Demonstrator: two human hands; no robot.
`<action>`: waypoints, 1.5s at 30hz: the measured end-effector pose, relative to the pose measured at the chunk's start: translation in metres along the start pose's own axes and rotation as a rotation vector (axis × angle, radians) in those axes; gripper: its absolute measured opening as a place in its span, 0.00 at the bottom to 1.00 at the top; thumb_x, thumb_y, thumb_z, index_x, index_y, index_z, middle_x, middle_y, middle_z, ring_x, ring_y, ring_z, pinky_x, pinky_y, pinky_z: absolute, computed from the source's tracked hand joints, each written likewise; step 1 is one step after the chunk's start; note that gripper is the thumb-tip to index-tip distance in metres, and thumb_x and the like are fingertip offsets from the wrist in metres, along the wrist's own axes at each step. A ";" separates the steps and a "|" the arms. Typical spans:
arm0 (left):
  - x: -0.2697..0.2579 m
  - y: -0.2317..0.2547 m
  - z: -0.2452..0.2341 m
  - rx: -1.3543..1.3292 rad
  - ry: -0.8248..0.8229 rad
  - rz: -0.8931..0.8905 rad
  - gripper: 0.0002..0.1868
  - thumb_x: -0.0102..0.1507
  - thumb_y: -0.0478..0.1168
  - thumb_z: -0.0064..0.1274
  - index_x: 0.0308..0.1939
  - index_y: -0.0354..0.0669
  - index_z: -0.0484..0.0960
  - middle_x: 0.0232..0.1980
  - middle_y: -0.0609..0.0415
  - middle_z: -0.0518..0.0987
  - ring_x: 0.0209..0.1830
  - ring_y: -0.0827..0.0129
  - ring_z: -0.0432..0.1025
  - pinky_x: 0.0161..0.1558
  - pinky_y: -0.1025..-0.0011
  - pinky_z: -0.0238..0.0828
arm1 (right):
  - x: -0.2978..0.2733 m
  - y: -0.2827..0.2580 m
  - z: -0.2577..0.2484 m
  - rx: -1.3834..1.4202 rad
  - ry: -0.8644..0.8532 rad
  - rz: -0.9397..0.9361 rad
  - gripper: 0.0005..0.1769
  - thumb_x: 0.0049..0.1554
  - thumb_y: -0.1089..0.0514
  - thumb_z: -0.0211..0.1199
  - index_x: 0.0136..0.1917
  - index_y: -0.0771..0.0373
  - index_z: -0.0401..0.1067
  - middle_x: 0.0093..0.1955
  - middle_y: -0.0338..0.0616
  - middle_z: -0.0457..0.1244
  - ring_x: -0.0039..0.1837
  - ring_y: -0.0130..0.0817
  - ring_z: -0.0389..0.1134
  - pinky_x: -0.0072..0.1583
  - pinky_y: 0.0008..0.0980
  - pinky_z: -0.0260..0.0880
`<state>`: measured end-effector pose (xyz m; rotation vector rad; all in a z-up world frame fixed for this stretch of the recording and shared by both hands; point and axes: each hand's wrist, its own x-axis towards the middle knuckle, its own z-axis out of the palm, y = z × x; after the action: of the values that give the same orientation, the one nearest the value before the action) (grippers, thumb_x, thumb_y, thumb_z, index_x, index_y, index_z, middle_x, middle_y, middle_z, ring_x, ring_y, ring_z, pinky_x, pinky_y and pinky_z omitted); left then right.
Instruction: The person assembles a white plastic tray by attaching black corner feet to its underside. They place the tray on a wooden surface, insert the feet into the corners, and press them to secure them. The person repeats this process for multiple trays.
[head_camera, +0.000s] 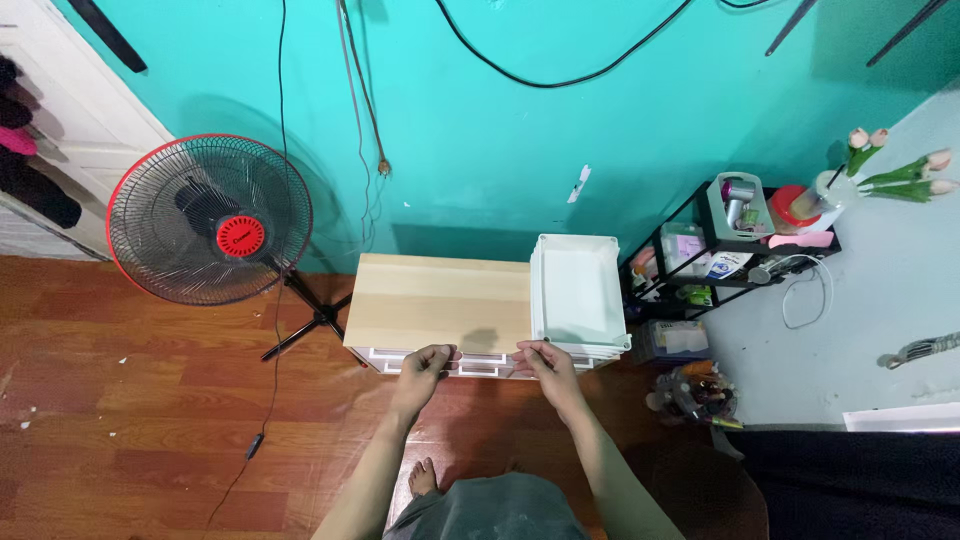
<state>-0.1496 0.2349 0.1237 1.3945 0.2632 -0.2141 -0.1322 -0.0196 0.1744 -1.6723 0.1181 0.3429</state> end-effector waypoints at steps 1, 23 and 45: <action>-0.001 0.001 0.000 0.004 0.000 -0.006 0.17 0.66 0.45 0.46 0.48 0.36 0.82 0.43 0.54 0.85 0.41 0.73 0.76 0.44 0.74 0.71 | 0.000 -0.001 0.000 0.022 -0.007 -0.010 0.17 0.62 0.55 0.52 0.58 0.68 0.72 0.49 0.49 0.69 0.50 0.34 0.72 0.54 0.31 0.74; 0.004 -0.018 -0.013 0.005 0.009 -0.018 0.16 0.67 0.45 0.47 0.46 0.36 0.83 0.40 0.54 0.84 0.39 0.75 0.75 0.43 0.74 0.71 | 0.001 0.009 0.006 -0.039 -0.004 0.005 0.17 0.62 0.54 0.49 0.58 0.66 0.71 0.49 0.46 0.70 0.51 0.30 0.72 0.55 0.29 0.74; 0.044 -0.063 -0.027 -0.019 -0.283 -0.103 0.18 0.69 0.43 0.46 0.26 0.40 0.74 0.19 0.59 0.68 0.19 0.78 0.60 0.23 0.77 0.55 | -0.030 0.090 -0.008 0.190 0.330 -0.085 0.13 0.60 0.59 0.59 0.55 0.69 0.72 0.39 0.45 0.69 0.44 0.29 0.71 0.48 0.29 0.72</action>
<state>-0.1287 0.2511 0.0471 1.3146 0.1017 -0.4878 -0.1842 -0.0433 0.0979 -1.5281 0.3149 -0.0112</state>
